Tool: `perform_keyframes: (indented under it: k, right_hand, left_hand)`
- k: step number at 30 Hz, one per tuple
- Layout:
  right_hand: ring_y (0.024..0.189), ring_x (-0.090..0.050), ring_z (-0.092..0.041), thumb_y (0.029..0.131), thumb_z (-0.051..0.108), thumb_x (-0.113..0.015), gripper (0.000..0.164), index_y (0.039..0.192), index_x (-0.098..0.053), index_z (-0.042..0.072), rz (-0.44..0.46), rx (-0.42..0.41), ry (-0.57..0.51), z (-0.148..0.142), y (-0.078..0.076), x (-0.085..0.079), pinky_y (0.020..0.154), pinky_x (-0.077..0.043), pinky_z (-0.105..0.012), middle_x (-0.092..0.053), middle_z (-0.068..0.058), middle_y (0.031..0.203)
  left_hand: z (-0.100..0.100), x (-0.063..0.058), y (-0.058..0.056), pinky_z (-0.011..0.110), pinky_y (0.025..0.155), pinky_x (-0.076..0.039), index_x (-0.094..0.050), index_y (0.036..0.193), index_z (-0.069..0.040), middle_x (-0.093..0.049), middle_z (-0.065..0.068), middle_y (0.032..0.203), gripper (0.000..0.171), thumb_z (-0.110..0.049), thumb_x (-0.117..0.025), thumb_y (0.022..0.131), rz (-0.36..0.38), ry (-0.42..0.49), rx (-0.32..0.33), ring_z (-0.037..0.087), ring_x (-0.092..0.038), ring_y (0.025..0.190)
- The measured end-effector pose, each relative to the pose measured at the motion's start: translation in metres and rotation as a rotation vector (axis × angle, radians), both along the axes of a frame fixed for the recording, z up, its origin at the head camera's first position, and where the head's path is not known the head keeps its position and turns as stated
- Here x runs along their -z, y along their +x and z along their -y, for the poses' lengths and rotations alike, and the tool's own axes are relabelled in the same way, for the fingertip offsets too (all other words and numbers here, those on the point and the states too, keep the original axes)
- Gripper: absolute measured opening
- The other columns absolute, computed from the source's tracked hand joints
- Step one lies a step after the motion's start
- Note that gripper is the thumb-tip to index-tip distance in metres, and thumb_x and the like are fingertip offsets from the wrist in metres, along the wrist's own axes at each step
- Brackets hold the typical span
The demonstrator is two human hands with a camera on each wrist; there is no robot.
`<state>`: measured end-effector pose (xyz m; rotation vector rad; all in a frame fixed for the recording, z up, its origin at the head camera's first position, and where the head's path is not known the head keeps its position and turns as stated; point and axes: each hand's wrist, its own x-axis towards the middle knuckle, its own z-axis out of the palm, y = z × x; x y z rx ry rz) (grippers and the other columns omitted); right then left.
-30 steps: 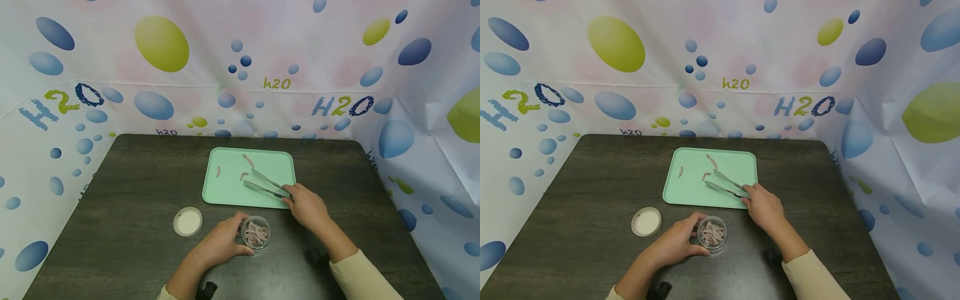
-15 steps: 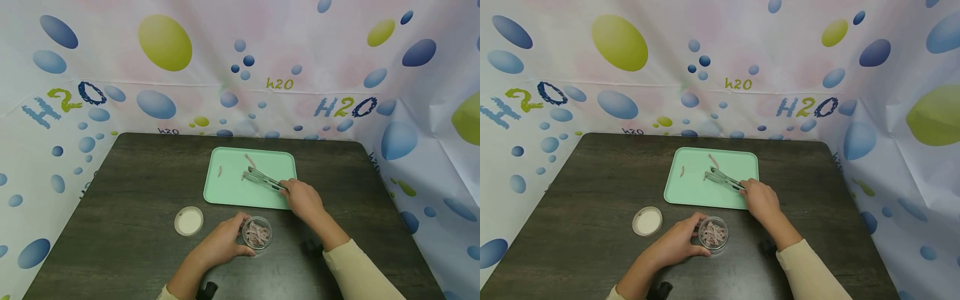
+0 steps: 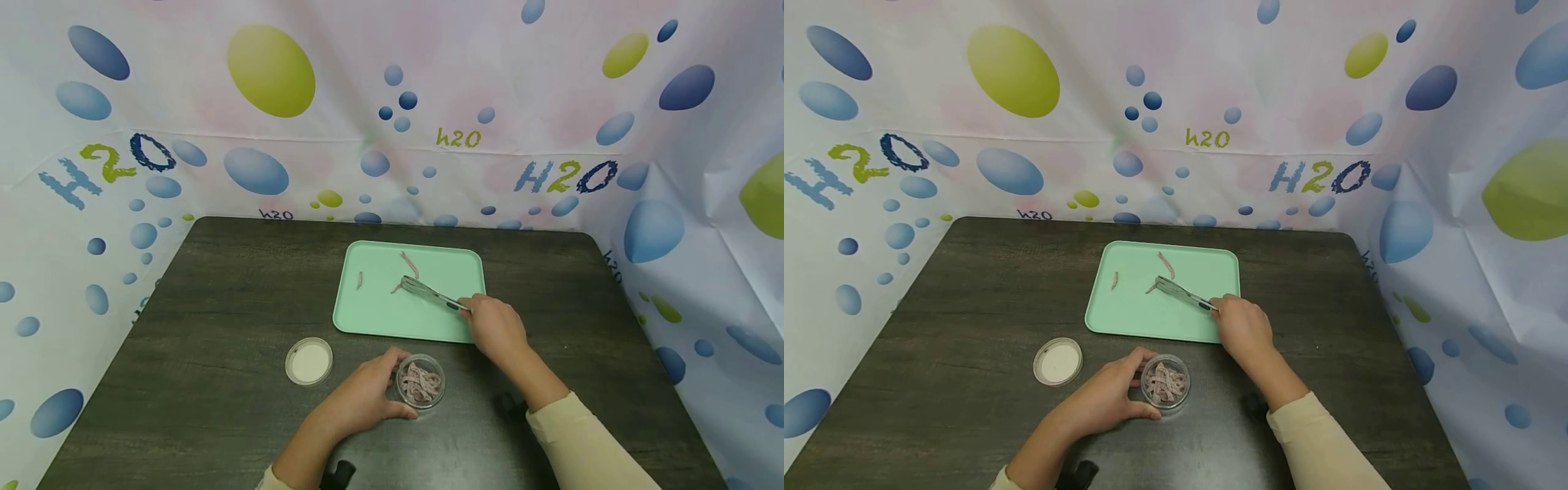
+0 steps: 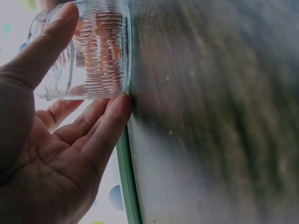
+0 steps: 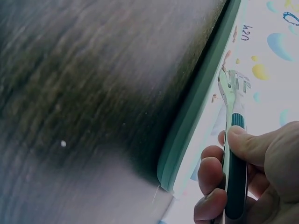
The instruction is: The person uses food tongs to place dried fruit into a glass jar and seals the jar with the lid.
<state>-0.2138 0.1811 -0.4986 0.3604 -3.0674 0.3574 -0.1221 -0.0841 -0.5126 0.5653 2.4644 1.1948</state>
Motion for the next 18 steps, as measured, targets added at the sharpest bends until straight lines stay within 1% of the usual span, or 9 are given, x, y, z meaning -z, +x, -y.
perform_keyframes:
  k: [7, 14, 18]
  right_hand:
    - [0.077, -0.071, -0.026, 0.102, 0.02, -0.076, 0.027, 0.128, -0.08, 0.011, -0.026, 0.009, -0.006, -0.0014, 0.0022, 0.0011, 0.06, -0.056, -0.041, -0.077, -0.008, 0.098]
    - [0.073, -0.069, -0.025, 0.103, 0.021, -0.075, 0.029, 0.13, -0.079, 0.012, -0.022, 0.052, -0.021, -0.0054, 0.006, 0.0011, 0.053, -0.05, -0.037, -0.078, -0.008, 0.104]
    - [0.074, -0.069, -0.025, 0.103, 0.021, -0.075, 0.028, 0.129, -0.08, 0.012, -0.039, 0.051, -0.034, -0.0079, 0.0088, -0.0003, 0.054, -0.051, -0.038, -0.078, -0.008, 0.105]
  left_hand:
    - [-0.0007, -0.0002, 0.0, 0.036, 0.095, -0.063, -0.055, 0.141, -0.013, -0.071, 0.007, 0.135, 0.079, -0.032, -0.1, 0.078, 0.005, 0.004, 0.002, 0.029, -0.076, 0.116]
    - [-0.0012, -0.0014, 0.0005, 0.04, 0.098, -0.063, -0.054, 0.143, -0.015, -0.069, 0.009, 0.14, 0.08, -0.034, -0.099, 0.08, 0.031, -0.002, -0.004, 0.03, -0.075, 0.119]
    - [-0.0011, -0.001, 0.0007, 0.042, 0.099, -0.063, -0.054, 0.144, -0.014, -0.068, 0.01, 0.141, 0.081, -0.033, -0.099, 0.08, 0.039, 0.003, -0.011, 0.031, -0.075, 0.12]
